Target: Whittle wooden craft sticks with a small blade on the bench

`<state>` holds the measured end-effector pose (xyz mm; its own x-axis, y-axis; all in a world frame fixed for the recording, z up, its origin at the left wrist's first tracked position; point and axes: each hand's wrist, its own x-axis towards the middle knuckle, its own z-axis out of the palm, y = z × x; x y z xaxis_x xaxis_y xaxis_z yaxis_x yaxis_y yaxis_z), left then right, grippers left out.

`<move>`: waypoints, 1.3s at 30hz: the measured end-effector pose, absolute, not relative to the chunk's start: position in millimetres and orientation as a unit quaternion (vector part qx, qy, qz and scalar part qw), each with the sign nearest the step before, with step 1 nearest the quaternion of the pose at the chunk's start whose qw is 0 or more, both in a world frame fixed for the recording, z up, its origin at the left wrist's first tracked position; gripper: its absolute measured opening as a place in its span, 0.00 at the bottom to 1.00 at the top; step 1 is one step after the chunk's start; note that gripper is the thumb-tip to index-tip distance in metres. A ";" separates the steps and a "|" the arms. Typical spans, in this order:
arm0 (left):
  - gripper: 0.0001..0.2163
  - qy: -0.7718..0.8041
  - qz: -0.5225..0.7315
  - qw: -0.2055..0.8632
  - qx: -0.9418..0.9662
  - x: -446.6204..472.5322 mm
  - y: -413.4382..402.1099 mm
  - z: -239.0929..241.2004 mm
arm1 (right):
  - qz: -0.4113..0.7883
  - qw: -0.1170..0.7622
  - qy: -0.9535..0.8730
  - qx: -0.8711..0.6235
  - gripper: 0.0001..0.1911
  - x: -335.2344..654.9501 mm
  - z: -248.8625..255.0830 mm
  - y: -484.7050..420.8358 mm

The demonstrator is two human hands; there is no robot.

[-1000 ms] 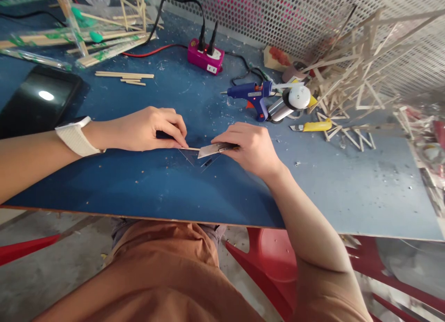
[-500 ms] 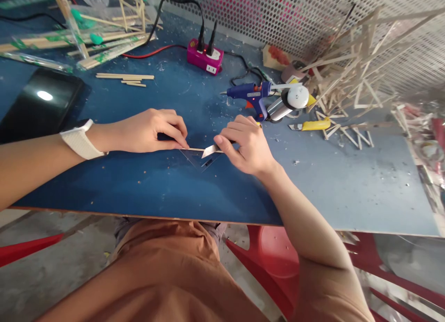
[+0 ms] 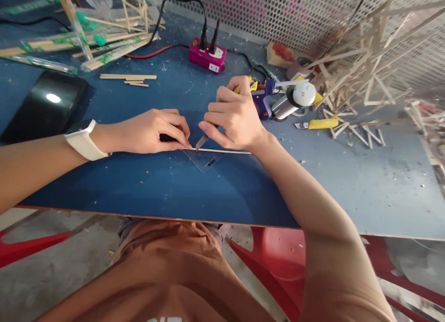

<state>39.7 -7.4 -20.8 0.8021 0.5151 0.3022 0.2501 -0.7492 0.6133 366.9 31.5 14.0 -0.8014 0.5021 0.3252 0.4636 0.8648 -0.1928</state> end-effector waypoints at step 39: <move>0.18 0.263 0.181 0.290 0.902 37.4 -12.5 -6.3 | -0.049 0.105 -0.964 -0.238 0.21 351.4 3.5 34.8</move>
